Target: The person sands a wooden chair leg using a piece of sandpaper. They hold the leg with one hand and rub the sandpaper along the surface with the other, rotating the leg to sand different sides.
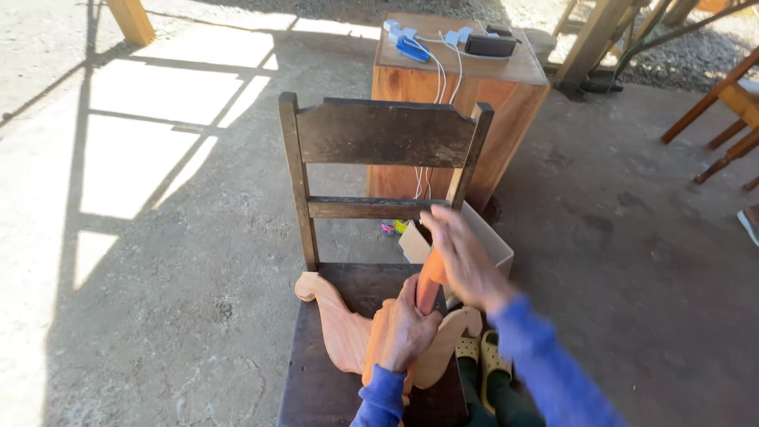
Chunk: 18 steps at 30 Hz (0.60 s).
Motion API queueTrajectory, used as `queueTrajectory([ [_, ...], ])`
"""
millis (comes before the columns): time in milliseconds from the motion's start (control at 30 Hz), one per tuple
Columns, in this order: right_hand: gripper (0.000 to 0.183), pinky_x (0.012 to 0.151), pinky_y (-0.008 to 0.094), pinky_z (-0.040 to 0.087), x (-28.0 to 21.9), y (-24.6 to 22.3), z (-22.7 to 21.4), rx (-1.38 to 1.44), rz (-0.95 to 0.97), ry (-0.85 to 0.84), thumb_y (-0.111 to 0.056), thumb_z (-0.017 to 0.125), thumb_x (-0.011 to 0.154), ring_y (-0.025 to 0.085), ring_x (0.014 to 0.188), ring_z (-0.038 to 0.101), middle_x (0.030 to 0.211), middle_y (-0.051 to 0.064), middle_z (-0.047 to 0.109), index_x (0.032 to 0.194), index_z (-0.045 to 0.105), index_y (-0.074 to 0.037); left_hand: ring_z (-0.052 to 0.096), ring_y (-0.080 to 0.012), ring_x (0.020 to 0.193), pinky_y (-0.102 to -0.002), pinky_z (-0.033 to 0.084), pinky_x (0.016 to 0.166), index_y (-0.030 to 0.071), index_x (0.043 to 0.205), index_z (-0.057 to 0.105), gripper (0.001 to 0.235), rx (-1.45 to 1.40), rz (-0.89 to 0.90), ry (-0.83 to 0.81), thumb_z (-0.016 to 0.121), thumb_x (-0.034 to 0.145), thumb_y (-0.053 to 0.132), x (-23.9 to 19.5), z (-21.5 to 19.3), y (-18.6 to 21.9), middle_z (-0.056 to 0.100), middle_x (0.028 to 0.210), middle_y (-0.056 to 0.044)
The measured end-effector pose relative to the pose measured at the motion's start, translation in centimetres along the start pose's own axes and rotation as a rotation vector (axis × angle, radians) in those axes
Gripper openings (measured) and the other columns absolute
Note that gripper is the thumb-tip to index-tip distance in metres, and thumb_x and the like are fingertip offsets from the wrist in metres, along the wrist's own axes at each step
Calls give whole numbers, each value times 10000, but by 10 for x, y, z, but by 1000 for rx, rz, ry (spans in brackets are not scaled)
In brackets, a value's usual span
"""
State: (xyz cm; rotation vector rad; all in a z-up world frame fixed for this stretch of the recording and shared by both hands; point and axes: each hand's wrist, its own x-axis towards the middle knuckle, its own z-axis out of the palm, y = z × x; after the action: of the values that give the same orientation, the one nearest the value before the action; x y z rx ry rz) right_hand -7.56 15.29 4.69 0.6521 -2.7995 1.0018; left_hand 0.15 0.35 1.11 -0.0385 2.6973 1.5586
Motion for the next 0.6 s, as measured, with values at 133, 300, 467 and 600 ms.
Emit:
queueTrajectory([
  [133,641,1148,413,364,-17,8,17,214,-147,257,-473,220,1111,329,1408,463,1583,211,384,1477,517,-38,713,-409,968,-485,559,854,245,1370,536,658,-15,-82,-51,663,725,259,1,0,5,744,1000,-195],
  [300,706,1180,408,371,13,27,4,669,56,121,-550,213,1066,261,1485,409,1617,125,443,1539,399,-59,679,-434,1020,-494,531,874,231,1377,547,661,-15,-52,-49,665,727,237,-3,6,8,738,1031,-214],
  [467,786,1238,440,272,-13,17,26,925,-36,267,-596,238,1061,310,1545,338,1680,175,355,1594,359,-31,670,-445,1033,-502,528,887,231,1390,536,679,-11,-38,-12,676,726,236,4,8,8,722,1048,-234],
  [600,815,1275,428,130,7,30,30,882,-42,328,-635,226,1048,290,1593,204,1707,157,258,1642,204,-77,680,-427,1035,-493,534,886,226,1371,556,663,-32,-75,-58,661,716,227,-1,3,12,739,1029,-222],
])
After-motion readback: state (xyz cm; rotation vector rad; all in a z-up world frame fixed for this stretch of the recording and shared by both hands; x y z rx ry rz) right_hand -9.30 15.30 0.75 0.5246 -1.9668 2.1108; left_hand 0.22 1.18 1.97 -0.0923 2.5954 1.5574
